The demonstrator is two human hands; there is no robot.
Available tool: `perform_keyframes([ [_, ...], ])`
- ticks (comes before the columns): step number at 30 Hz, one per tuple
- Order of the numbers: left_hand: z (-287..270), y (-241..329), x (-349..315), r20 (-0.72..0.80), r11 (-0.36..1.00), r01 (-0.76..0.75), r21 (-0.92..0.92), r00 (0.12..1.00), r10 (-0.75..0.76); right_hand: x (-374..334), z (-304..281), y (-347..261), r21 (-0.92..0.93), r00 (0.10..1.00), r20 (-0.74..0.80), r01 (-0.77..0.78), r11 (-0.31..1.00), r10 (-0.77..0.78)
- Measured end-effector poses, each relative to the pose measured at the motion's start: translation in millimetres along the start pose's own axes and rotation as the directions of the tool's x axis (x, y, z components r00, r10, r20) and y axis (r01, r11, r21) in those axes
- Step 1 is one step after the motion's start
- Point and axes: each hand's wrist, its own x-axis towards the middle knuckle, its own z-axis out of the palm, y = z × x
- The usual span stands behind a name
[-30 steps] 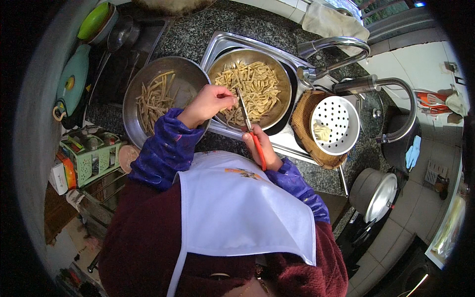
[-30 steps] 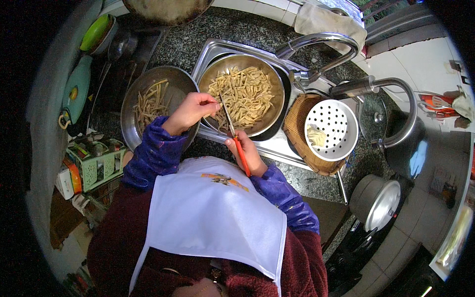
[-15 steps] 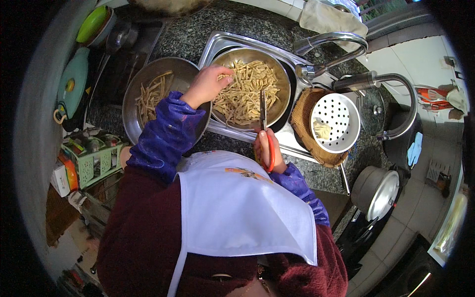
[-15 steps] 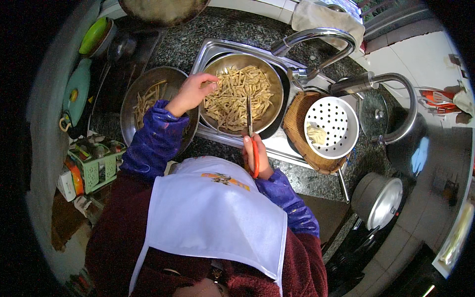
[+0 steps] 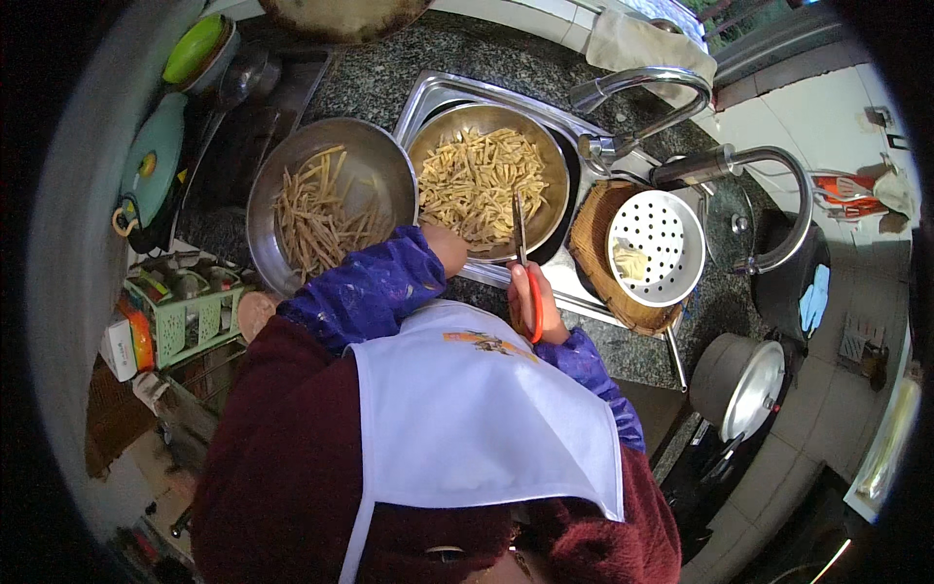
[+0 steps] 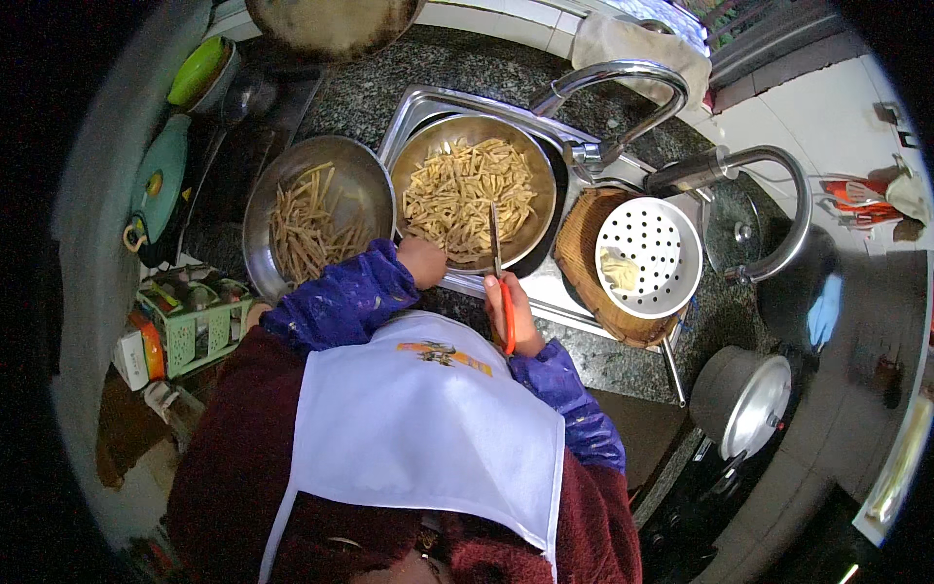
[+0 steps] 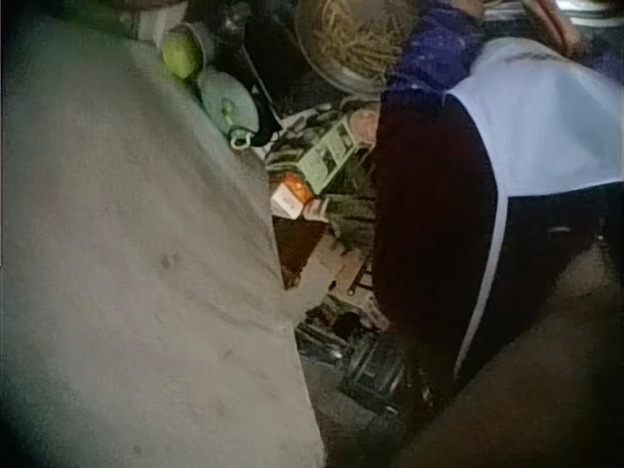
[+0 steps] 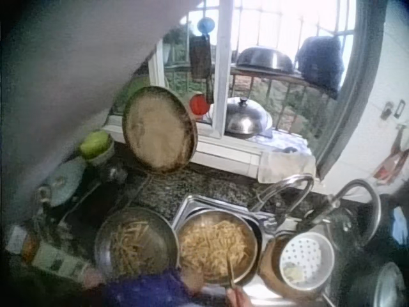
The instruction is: The person uses kitchen shears to trim and cut long, thin vegetables over a sink, transferring the cut pieces into a metal bowl. The person repeatedly picks up vegetable strands, snips them, and drops them into the bowl.
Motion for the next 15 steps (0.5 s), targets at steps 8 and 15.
perform_keyframes([
  [8, 4, 24, 5, -0.527, 0.963, 0.071, -0.26, 0.825, -0.203, -9, -9, 0, 0.039, 0.993, 0.059, -0.107, 0.993, 0.105],
  [15, 5, 8, 37, -0.098, 0.868, 0.49, -0.08, 0.863, -0.496, -14, -40, 6, -0.019, 0.995, 0.07, -0.075, 0.997, 0.076],
])
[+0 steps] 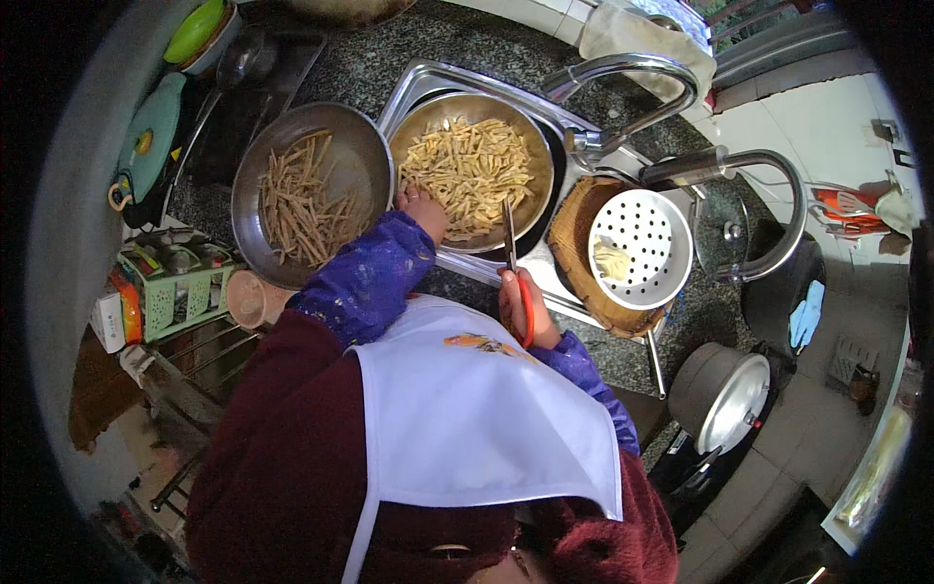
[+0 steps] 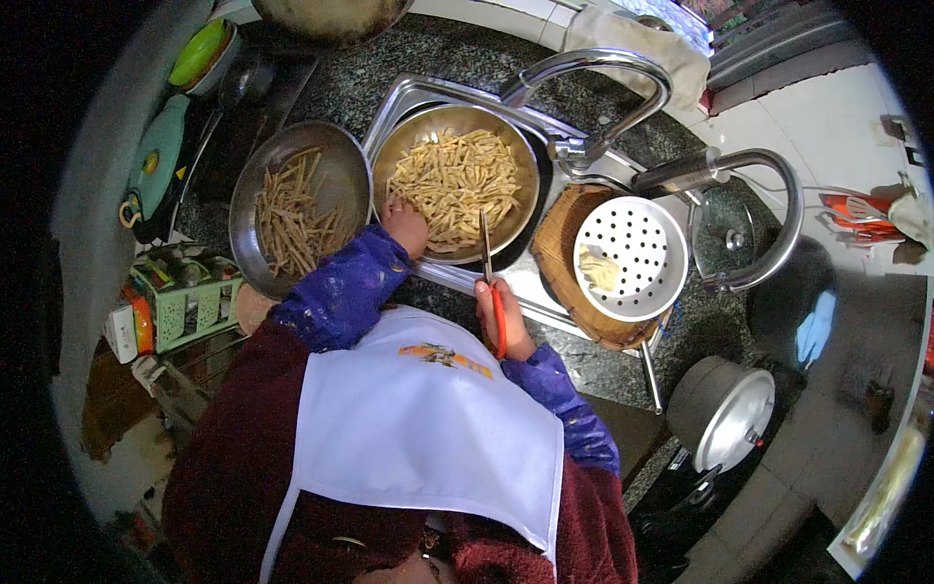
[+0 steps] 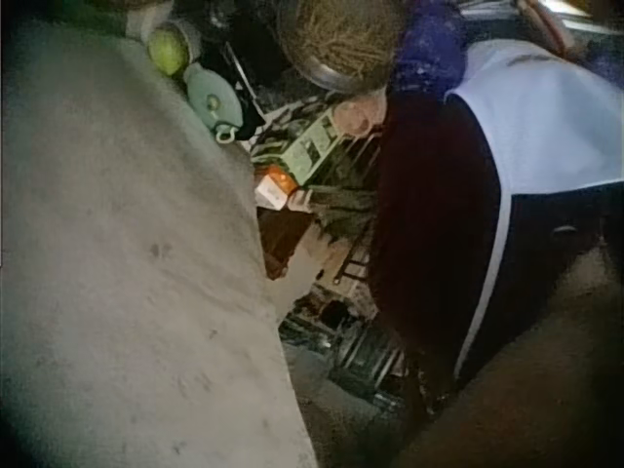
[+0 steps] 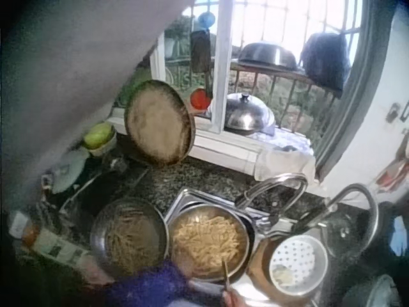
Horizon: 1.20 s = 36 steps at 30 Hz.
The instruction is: The person uses kitchen shears to trim and cut long, thin vegetables over a sink, transferring the cut pieces into a metal bowl. The person repeatedly picks up vegetable strands, snips them, and drops them into the bowl.
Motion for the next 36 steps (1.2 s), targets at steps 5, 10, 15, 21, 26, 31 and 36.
perform_keyframes([
  [5, -11, 20, -17, -0.64, 0.902, -0.358, -0.242, 0.758, 0.13, -1, -29, 5, 0.121, 0.999, -0.019, -0.042, 0.992, 0.044],
  [10, -57, -47, -48, -0.777, 0.838, -0.349, -0.419, 0.616, -0.132, 11, -44, 18, 0.135, 0.995, -0.02, 0.096, 0.986, -0.094],
  [15, 10, -146, -83, -0.297, 0.866, 0.309, -0.392, 0.849, -0.437, 4, -34, -7, -0.027, 0.994, 0.094, 0.061, 0.998, -0.058],
  [21, -1, -143, -91, -0.317, 0.696, 0.12, -0.708, 0.827, -0.465, -4, -20, -9, 0.008, 0.978, 0.209, 0.028, 1.0, -0.029],
  [26, -30, -130, -81, -0.259, 0.342, -0.146, -0.928, 0.913, -0.314, -1, 0, -25, -0.133, 0.921, 0.362, 0.205, 0.97, -0.145],
  [31, -75, -88, -101, -0.066, -0.203, -0.051, -0.978, 0.996, 0.067, -1, 31, -52, -0.223, 0.834, 0.495, 0.393, 0.892, -0.244],
  [36, -88, -65, -100, -0.051, -0.123, -0.01, -0.992, 0.942, 0.333, 4, 67, -55, -0.102, 0.863, 0.418, 0.355, 0.929, -0.284],
])
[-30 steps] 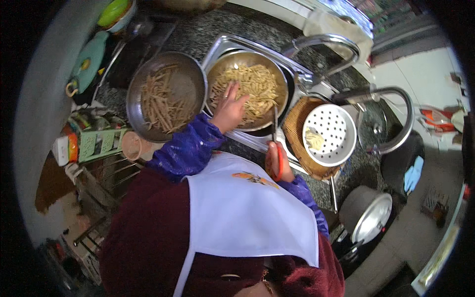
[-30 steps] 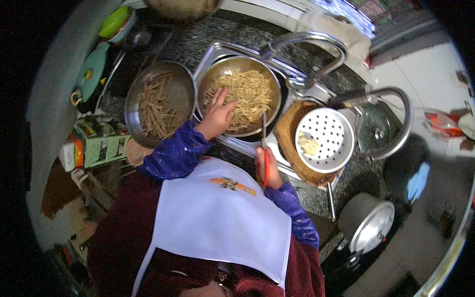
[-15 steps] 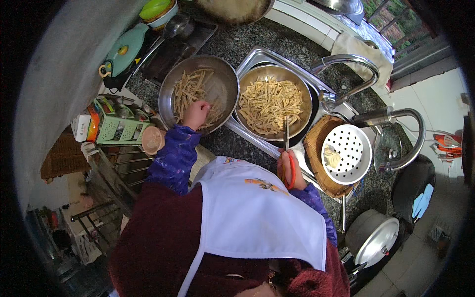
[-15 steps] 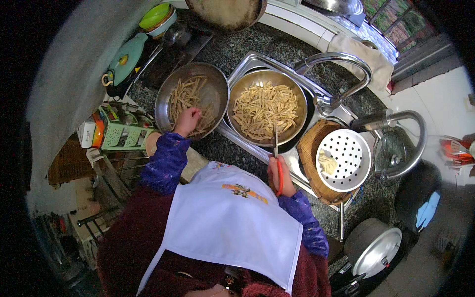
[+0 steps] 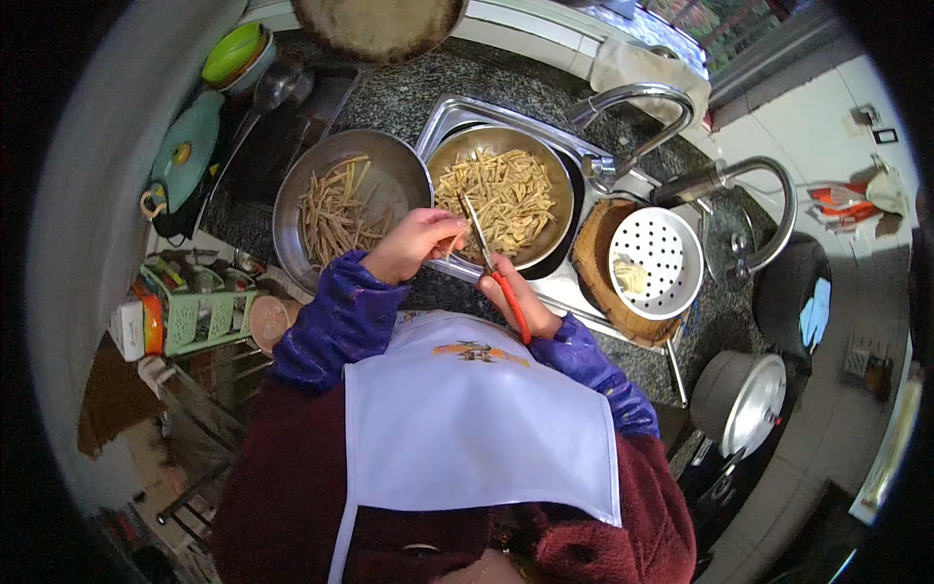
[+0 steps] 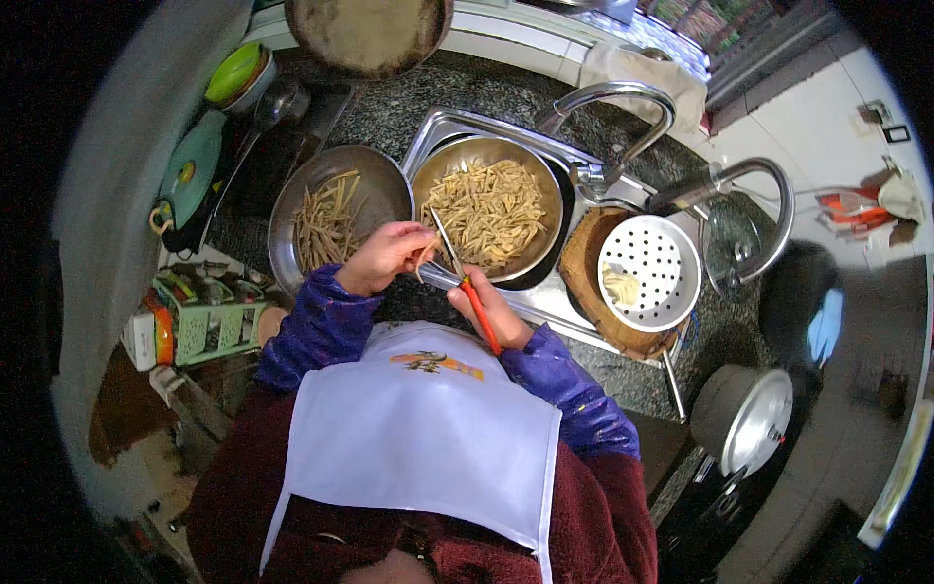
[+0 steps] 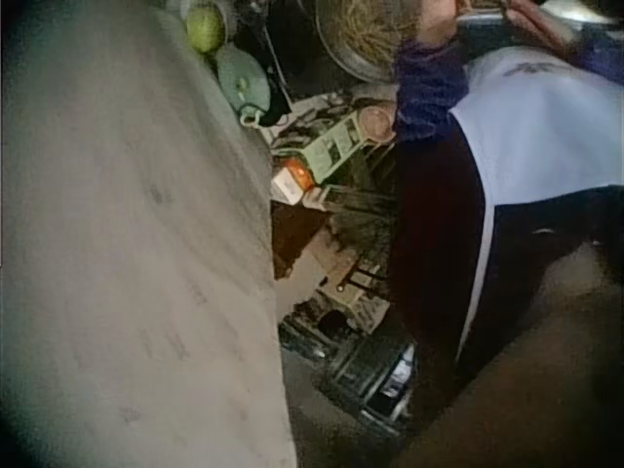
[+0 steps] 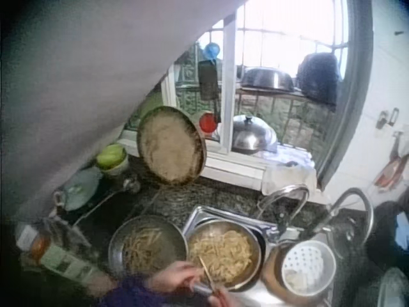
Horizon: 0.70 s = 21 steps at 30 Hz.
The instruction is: The person uses kitchen shears to trim and cut long, thin vegetables over a sink, transferring the cut pieces into a metal bowl. The person repeatedly picks up vegetable strands, snips them, and drops them into the bowl.
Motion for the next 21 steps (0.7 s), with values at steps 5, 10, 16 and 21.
perform_keyframes([
  [5, -8, 13, 10, 0.127, 0.996, 0.085, -0.016, 0.988, -0.082, 9, 23, 6, 0.093, 0.963, -0.268, -0.004, 0.996, 0.029],
  [10, -19, 17, 16, 0.23, 0.991, 0.13, 0.03, 0.964, -0.134, 4, 47, 8, 0.114, 0.9, -0.431, -0.013, 0.993, 0.061],
  [16, -14, 5, 26, 0.248, 0.985, 0.171, -0.002, 0.955, -0.166, -10, 51, 9, 0.229, 0.889, -0.434, -0.048, 0.972, 0.146],
  [21, -12, 9, 38, 0.242, 0.993, 0.113, 0.025, 0.963, -0.115, -3, 35, -2, 0.275, 0.835, -0.501, -0.098, 0.956, 0.229],
])
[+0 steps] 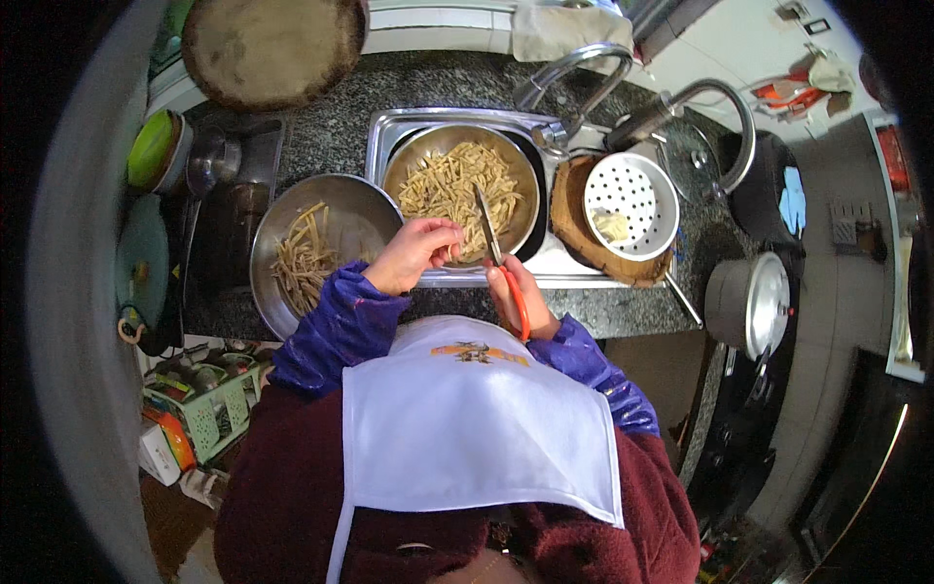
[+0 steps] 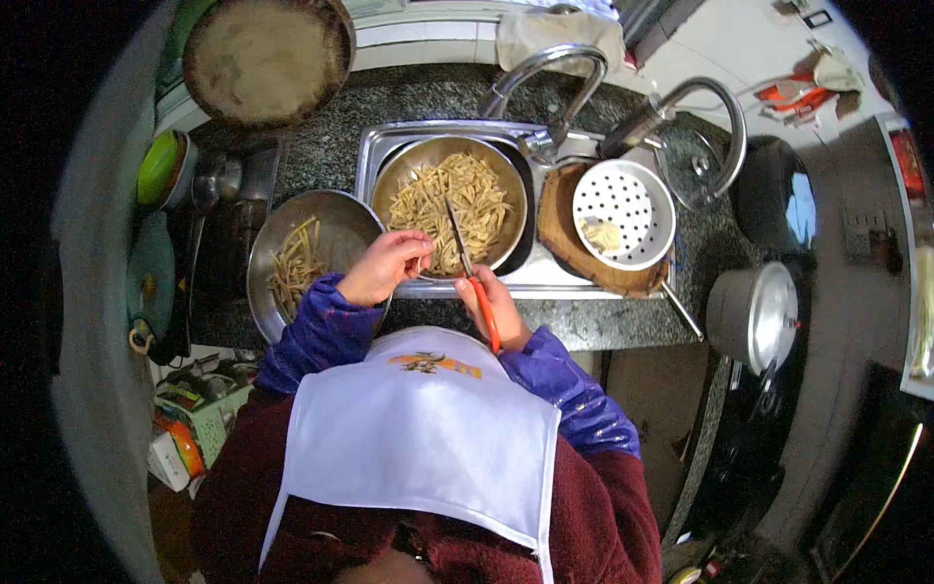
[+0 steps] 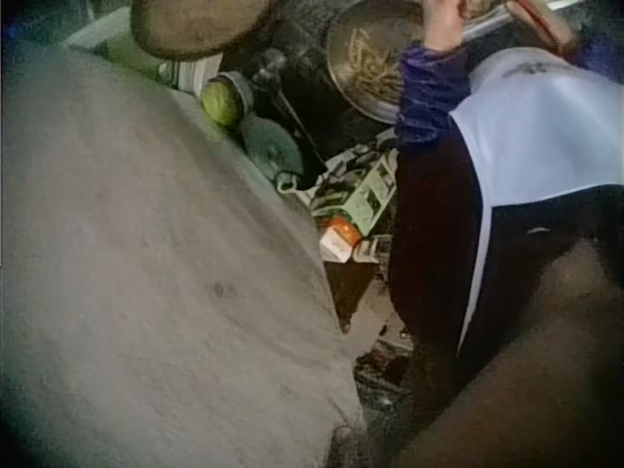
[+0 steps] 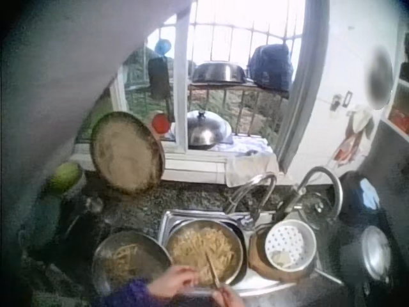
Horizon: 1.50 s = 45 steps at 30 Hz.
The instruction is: The person uses kitchen shears to trim and cut long, thin vegetables over a sink, transferring the cut pieces into a metal bowl. The person repeatedly picks up vegetable strands, snips them, and drops them into the bowl.
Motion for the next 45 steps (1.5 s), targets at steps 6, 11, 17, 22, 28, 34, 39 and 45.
perform_keyframes([
  [6, 5, -12, 11, -0.285, 0.984, -0.125, -0.126, 0.955, 0.085, 11, -20, -3, -0.109, 0.994, 0.109, 0.032, 0.994, -0.02],
  [11, 15, -15, 18, -0.308, 0.992, -0.125, -0.014, 0.944, 0.115, 17, -31, 13, -0.263, 0.951, 0.309, 0.09, 0.96, -0.004],
  [17, 6, -31, 33, -0.26, 0.933, -0.21, 0.293, 0.921, 0.289, 32, -31, 18, -0.123, 0.978, 0.206, -0.007, 0.992, 0.033],
  [22, -7, -41, 28, -0.222, 0.415, -0.177, 0.893, 0.628, 0.746, 38, -36, 27, -0.025, 0.997, 0.082, 0.004, 1.0, -0.002],
  [28, -113, -59, -33, -0.55, 0.314, 0.497, 0.809, 0.454, 0.701, 38, -39, 28, 0.001, 0.994, 0.105, 0.009, 1.0, -0.009],
  [34, -119, -66, -44, -0.558, 0.341, 0.472, 0.813, 0.466, 0.687, 39, -40, 38, -0.113, 0.975, 0.222, 0.036, 0.993, -0.01],
  [39, -71, -35, -32, -0.661, 0.905, -0.114, 0.409, 0.647, 0.38, 34, -28, 16, -0.188, 0.926, 0.374, 0.026, 0.982, 0.046],
  [45, -7, -14, -22, -0.419, 0.974, -0.199, 0.112, 0.879, 0.228, 38, -23, 4, -0.176, 0.811, 0.583, 0.187, 0.966, -0.051],
])
